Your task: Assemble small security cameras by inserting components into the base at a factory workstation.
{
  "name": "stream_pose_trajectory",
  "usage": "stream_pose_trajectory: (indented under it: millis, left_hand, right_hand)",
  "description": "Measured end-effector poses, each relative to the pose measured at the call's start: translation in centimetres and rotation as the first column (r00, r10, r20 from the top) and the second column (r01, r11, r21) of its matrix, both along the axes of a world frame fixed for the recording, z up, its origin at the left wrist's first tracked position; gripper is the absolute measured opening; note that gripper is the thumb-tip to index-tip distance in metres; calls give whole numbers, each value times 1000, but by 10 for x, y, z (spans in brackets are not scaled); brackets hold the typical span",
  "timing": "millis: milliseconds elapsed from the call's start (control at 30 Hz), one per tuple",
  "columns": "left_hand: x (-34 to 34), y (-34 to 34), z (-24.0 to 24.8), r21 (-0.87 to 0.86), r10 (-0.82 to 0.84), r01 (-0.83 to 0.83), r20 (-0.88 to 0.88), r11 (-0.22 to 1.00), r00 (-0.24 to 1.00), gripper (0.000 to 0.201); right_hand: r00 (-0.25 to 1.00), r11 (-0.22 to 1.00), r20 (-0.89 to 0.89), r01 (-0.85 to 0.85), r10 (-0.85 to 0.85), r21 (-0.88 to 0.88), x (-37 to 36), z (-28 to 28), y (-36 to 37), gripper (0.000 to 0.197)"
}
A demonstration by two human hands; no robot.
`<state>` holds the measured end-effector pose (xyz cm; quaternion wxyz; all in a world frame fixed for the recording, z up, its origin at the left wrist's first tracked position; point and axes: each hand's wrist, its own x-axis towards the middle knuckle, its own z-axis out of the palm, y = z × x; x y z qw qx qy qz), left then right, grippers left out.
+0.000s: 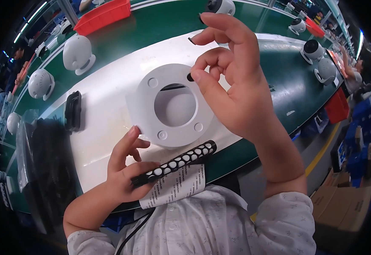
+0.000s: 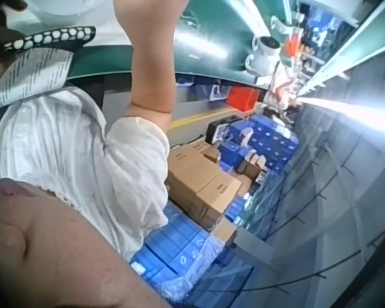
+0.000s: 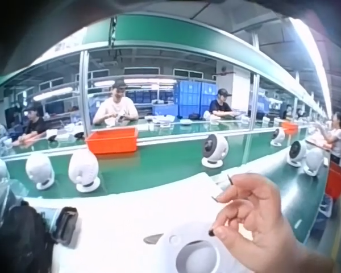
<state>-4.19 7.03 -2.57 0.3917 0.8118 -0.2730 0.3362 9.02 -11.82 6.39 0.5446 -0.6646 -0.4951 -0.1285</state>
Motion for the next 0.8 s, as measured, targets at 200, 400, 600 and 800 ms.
stream_pose_trajectory:
  millis: [200, 400, 600, 800]
  left_hand:
    - [-7, 12, 2, 16, -11, 11, -7, 1000, 1000, 22]
    - [-12, 21, 4, 18, -27, 27, 17, 999, 1000, 22]
    - [-14, 35, 3, 106, -94, 93, 7, 990, 996, 27]
    - [-16, 39, 5, 94, -98, 99, -12, 991, 995, 27]
  right_hand:
    - [996, 989, 46, 77, -72, -124, -14, 11, 10, 65]
    - [817, 895, 575, 230, 36, -382, -33, 27, 16, 53]
    - [828, 859, 522, 407, -205, -309, -48, 35, 30, 77]
    - [974, 977, 191, 154, -124, -151, -26, 28, 55, 75]
